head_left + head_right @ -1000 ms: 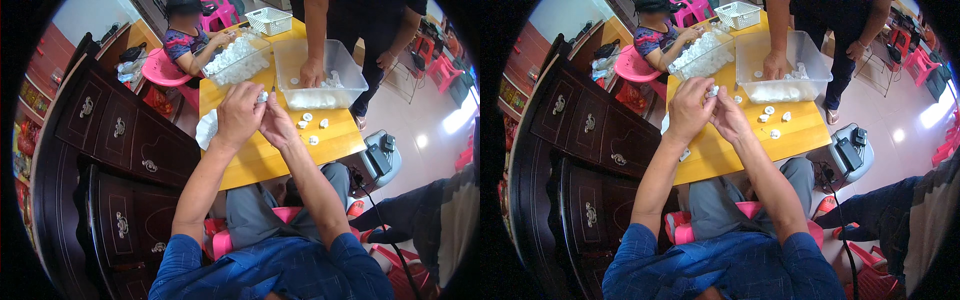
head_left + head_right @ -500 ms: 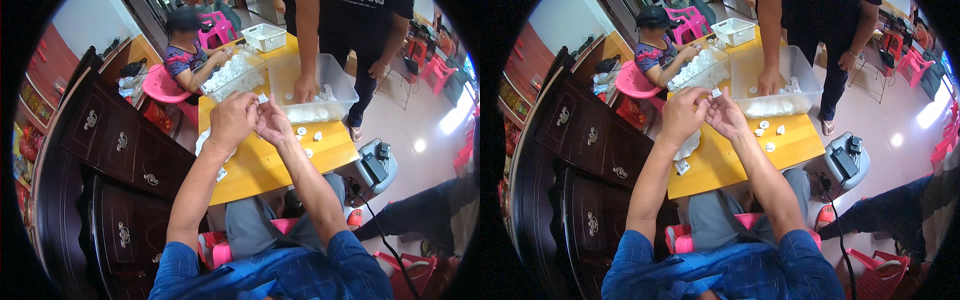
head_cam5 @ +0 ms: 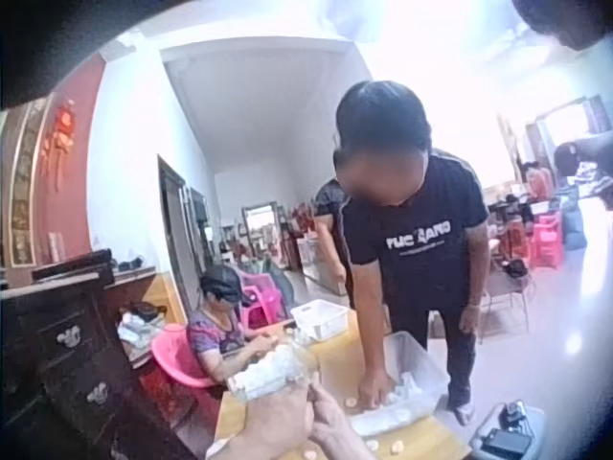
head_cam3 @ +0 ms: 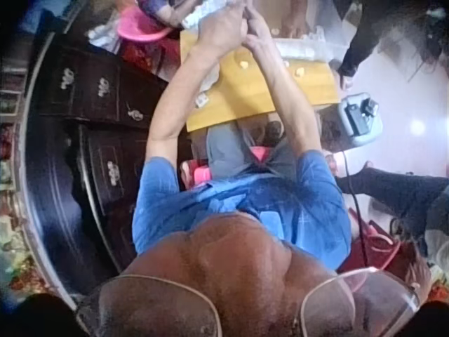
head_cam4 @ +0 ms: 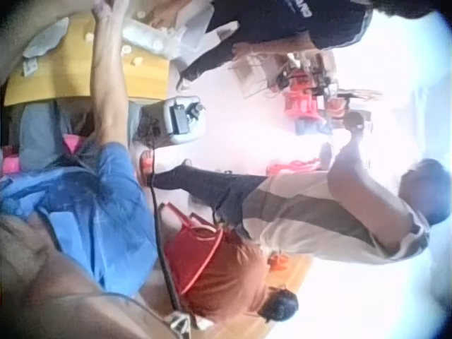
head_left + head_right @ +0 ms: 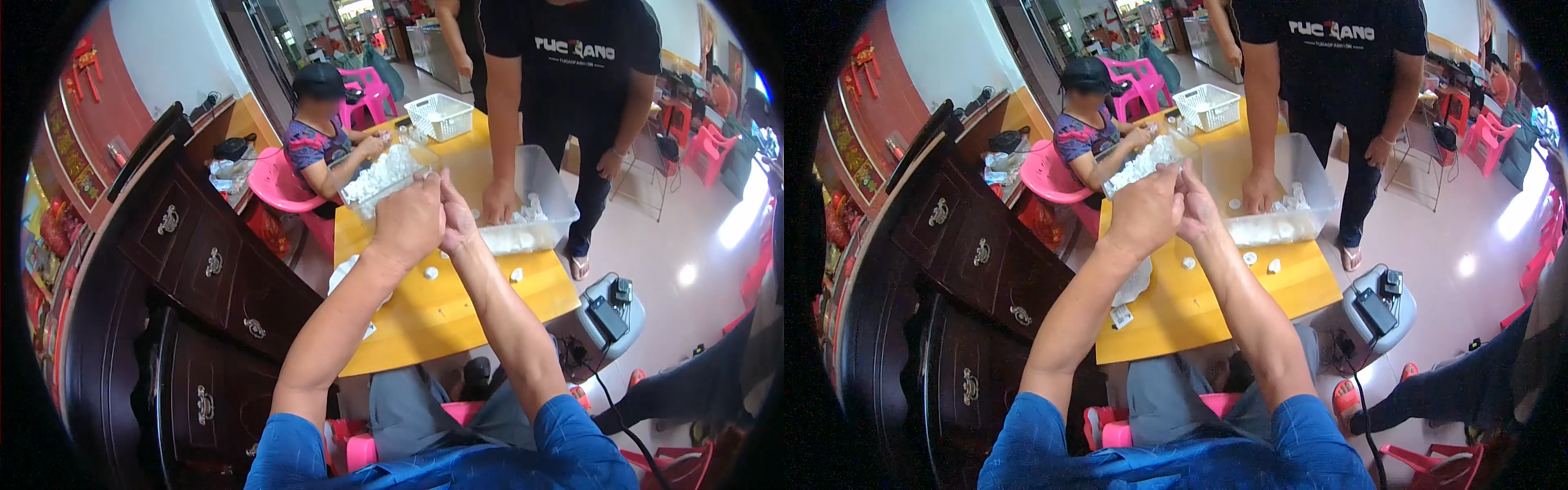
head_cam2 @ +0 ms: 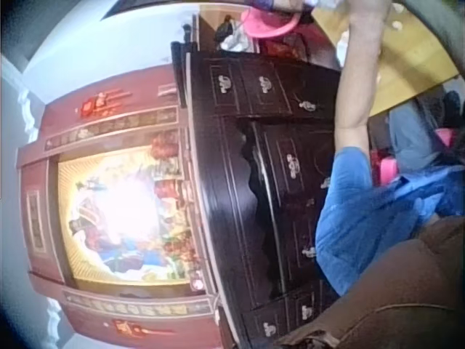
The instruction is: Assembling small white plastic components by hand at a workbench.
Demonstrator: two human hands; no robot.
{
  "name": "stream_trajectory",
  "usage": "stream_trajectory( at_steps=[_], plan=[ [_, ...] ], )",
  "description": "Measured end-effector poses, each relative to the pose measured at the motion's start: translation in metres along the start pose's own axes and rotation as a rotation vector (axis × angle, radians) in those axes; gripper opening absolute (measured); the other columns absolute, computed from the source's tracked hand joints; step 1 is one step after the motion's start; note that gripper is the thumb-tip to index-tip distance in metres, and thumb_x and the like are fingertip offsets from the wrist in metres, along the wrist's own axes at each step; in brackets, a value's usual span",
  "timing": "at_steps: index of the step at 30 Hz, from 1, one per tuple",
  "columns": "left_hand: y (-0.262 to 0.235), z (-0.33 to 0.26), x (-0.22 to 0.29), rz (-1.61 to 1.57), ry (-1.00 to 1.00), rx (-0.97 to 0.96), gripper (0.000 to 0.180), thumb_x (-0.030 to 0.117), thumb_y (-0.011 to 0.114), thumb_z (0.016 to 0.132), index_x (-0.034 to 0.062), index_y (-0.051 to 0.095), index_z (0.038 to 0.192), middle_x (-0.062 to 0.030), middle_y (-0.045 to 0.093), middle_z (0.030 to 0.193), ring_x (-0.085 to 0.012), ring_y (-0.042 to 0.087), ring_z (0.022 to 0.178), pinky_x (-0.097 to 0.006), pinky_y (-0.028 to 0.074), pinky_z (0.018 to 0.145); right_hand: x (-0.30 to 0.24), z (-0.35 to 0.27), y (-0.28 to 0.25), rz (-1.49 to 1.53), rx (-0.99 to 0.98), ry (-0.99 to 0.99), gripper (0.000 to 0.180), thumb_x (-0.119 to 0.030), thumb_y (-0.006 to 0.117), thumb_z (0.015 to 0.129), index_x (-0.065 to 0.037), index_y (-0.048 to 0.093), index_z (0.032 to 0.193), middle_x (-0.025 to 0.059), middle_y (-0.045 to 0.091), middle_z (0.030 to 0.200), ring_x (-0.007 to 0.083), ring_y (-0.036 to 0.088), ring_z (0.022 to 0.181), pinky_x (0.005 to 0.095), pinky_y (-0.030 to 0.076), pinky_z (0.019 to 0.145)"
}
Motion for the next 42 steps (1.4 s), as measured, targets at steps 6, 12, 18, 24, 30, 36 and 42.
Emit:
stream_trajectory(
  at_steps=[6,12,18,24,30,36,42],
  plan=[
    [-0.014,0.006,-0.004,0.055,-0.124,-0.045,0.046,0.019,0.067,0.081,-0.0016,0.054,0.120,-0.0201,0.070,0.087,-0.0376,0.070,0.079,-0.048,0.056,0.069,0.002,0.022,0.021,-0.061,-0.023,-0.022,0.049,-0.046,0.055,0.099,-0.001,0.063,0.112,0.0109,0.069,0.098,0.0239,0.067,0.092,0.0389,0.055,0.085],
    [-0.031,-0.001,-0.012,0.075,-0.056,0.123,0.039,0.016,0.059,0.084,-0.0044,0.051,0.117,-0.0211,0.067,0.097,-0.0357,0.070,0.070,-0.047,0.058,0.058,0.017,0.044,0.036,-0.002,-0.161,0.052,0.053,-0.050,0.053,0.099,0.000,0.064,0.111,0.0097,0.068,0.095,0.0226,0.067,0.089,0.0375,0.056,0.082],
    [-0.034,-0.004,-0.024,0.095,-0.082,0.140,0.047,0.017,0.063,0.082,-0.0058,0.050,0.120,-0.0215,0.067,0.099,-0.0367,0.070,0.075,-0.046,0.058,0.064,0.017,0.055,0.020,-0.183,-0.071,0.005,0.054,-0.051,0.051,0.099,0.000,0.064,0.111,0.0099,0.068,0.098,0.0232,0.065,0.094,0.0389,0.054,0.088],
    [-0.031,-0.005,-0.026,0.068,-0.090,0.091,0.049,0.017,0.064,0.080,-0.0071,0.049,0.119,-0.0216,0.067,0.097,-0.0370,0.070,0.076,-0.047,0.057,0.066,0.020,0.053,0.019,-0.182,-0.057,-0.003,0.054,-0.050,0.049,0.100,0.000,0.065,0.112,0.0114,0.067,0.104,0.0244,0.064,0.100,0.0404,0.052,0.093],
    [-0.033,-0.004,-0.021,0.054,-0.117,0.065,0.050,0.018,0.066,0.079,-0.0061,0.049,0.119,-0.0217,0.068,0.093,-0.0379,0.070,0.076,-0.048,0.056,0.065,0.016,0.048,0.021,-0.294,0.046,-0.059,0.055,-0.058,0.049,0.097,-0.006,0.064,0.109,0.0096,0.067,0.093,0.0223,0.066,0.088,0.0377,0.055,0.081],
    [-0.029,-0.002,-0.023,0.050,-0.118,0.059,0.052,0.019,0.065,0.080,-0.0059,0.048,0.122,-0.0231,0.068,0.089,-0.0386,0.070,0.076,-0.049,0.056,0.065,0.014,0.045,0.025,-0.205,-0.144,0.025,0.050,-0.049,0.050,0.100,-0.002,0.062,0.115,0.0120,0.066,0.108,0.0235,0.062,0.104,0.0403,0.051,0.095],
    [-0.036,0.000,-0.020,0.048,-0.120,0.073,0.054,0.021,0.067,0.080,-0.0054,0.048,0.124,-0.0227,0.068,0.089,-0.0389,0.070,0.076,-0.050,0.056,0.066,0.012,0.044,0.033,-0.301,0.039,-0.075,0.054,-0.057,0.050,0.097,-0.006,0.065,0.106,0.0108,0.069,0.095,0.0230,0.067,0.089,0.0387,0.056,0.082]
  ],
)
Point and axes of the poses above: each hand's wrist, its own z-axis towards the middle knuckle, its own y-axis out of the palm, x = y × z, the point moved 5 cm from there along z, towards the middle knuckle
